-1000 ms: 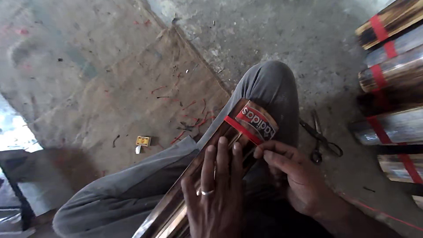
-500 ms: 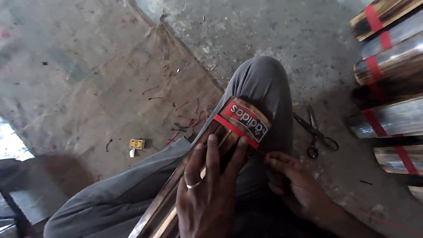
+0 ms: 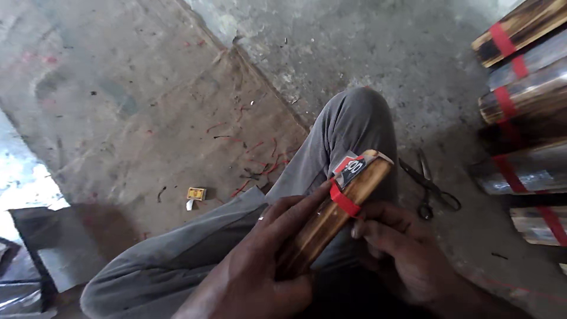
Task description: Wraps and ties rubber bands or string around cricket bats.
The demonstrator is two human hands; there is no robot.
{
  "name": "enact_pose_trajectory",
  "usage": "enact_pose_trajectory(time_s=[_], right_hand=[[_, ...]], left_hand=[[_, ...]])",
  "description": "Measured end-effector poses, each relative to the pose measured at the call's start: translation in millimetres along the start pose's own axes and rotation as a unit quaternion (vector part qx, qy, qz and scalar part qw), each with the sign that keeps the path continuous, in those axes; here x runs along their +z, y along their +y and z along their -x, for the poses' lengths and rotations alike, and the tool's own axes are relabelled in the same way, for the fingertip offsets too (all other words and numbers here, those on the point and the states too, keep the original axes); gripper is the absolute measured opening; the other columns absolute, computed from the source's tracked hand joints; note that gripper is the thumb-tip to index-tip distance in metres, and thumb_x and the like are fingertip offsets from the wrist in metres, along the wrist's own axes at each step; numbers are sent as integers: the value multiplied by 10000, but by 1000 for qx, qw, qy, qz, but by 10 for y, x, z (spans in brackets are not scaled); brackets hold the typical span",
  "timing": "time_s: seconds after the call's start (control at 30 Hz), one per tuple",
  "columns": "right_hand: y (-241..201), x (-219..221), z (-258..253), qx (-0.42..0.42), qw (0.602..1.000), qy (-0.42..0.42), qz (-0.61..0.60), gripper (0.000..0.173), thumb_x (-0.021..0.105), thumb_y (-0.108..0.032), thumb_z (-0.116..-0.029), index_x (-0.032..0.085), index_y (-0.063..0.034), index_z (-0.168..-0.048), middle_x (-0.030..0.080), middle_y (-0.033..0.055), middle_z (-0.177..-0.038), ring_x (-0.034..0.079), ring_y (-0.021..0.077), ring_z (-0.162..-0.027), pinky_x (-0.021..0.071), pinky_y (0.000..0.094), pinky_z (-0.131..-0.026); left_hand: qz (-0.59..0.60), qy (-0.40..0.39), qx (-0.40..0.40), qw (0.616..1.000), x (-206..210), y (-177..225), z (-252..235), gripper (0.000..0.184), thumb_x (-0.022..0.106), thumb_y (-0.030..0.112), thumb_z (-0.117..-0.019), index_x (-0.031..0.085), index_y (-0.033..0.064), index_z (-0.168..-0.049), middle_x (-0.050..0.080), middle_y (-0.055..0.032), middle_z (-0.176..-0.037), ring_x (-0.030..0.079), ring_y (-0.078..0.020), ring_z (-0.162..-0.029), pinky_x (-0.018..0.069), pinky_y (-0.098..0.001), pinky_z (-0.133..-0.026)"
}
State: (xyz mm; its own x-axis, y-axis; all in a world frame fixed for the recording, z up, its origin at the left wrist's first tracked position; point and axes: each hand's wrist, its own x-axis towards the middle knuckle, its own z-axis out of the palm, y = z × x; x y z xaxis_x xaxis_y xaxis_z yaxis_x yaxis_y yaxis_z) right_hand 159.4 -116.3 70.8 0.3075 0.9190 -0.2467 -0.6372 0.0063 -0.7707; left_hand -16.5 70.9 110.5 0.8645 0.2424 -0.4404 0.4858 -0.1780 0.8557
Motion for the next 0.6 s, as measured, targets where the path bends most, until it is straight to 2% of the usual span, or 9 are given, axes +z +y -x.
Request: enact_pose_trajectory(time_s=[0.07,0.13,0.17,0.23,0.3,0.37,0.43,0.53,0.6], right_hand=[[51,-23,-69,21,999,33,34,187,563,-212,-1044,730,-144,-1091,550,-9,-711,468,19,-549,424,170,-505],[101,-59,-177,31,996,54,56,209,540,-225,-1060,715,-132,-1126,540,20,-718,448,47,-535,404,186,-479],[111,-64,-233,39,995,66,63,216,534,-225,-1064,709,-123,-1137,534,30,-720,439,59,-527,395,193,-469],[125,-48,-294,59,992,82,81,236,518,-224,-1065,704,-119,-1164,533,34,-725,436,71,-523,392,201,-466],[158,-27,-294,68,988,90,105,250,516,-236,-1056,712,-133,-1172,488,17,-695,410,73,-524,361,204,-471],[200,-76,-206,72,985,104,119,236,539,-242,-1047,722,-143,-1159,466,11,-673,395,70,-520,349,206,-475],[269,-190,-73,85,981,131,119,216,562,-251,-1041,728,-153,-1137,457,2,-656,398,59,-516,355,198,-473],[332,-335,122,102,973,177,106,200,571,-243,-1035,735,-156,-1110,433,-15,-612,397,51,-498,364,201,-470],[349,-375,182,102,973,189,88,195,582,-241,-1025,738,-153,-1101,435,-20,-608,396,44,-492,370,200,-468]], left_hand=[[-17,40,2,999,5,-73,-21,776,754,338,-860,394,491,-1530,537,111,-1444,655,-68,-1085,622,-352,-844],[-142,147,23,978,33,-54,9,675,671,396,-935,384,480,-1541,446,110,-1543,569,-112,-1273,580,-430,-956],[-228,214,29,949,92,-42,12,654,635,408,-951,381,454,-1552,400,53,-1587,500,-201,-1362,522,-524,-994],[-362,310,18,879,365,-79,-21,673,666,440,-938,419,364,-1559,386,-119,-1603,412,-424,-1414,409,-700,-989],[-454,312,-35,834,724,-240,-114,846,681,591,-858,351,336,-1594,282,-123,-1669,309,-476,-1478,355,-772,-974],[-483,316,-60,814,958,-446,-224,910,665,552,-857,248,326,-1633,160,-106,-1712,230,-452,-1521,363,-746,-976],[-489,326,-59,807,986,-507,-270,872,652,471,-883,232,327,-1634,141,-112,-1716,232,-438,-1524,398,-703,-957],[-487,322,-53,810,931,-478,-276,921,689,445,-816,260,334,-1623,160,-160,-1702,298,-468,-1485,449,-661,-902],[-481,313,-54,817,890,-460,-257,961,725,460,-774,281,342,-1618,131,-182,-1703,331,-486,-1460,456,-662,-928]])
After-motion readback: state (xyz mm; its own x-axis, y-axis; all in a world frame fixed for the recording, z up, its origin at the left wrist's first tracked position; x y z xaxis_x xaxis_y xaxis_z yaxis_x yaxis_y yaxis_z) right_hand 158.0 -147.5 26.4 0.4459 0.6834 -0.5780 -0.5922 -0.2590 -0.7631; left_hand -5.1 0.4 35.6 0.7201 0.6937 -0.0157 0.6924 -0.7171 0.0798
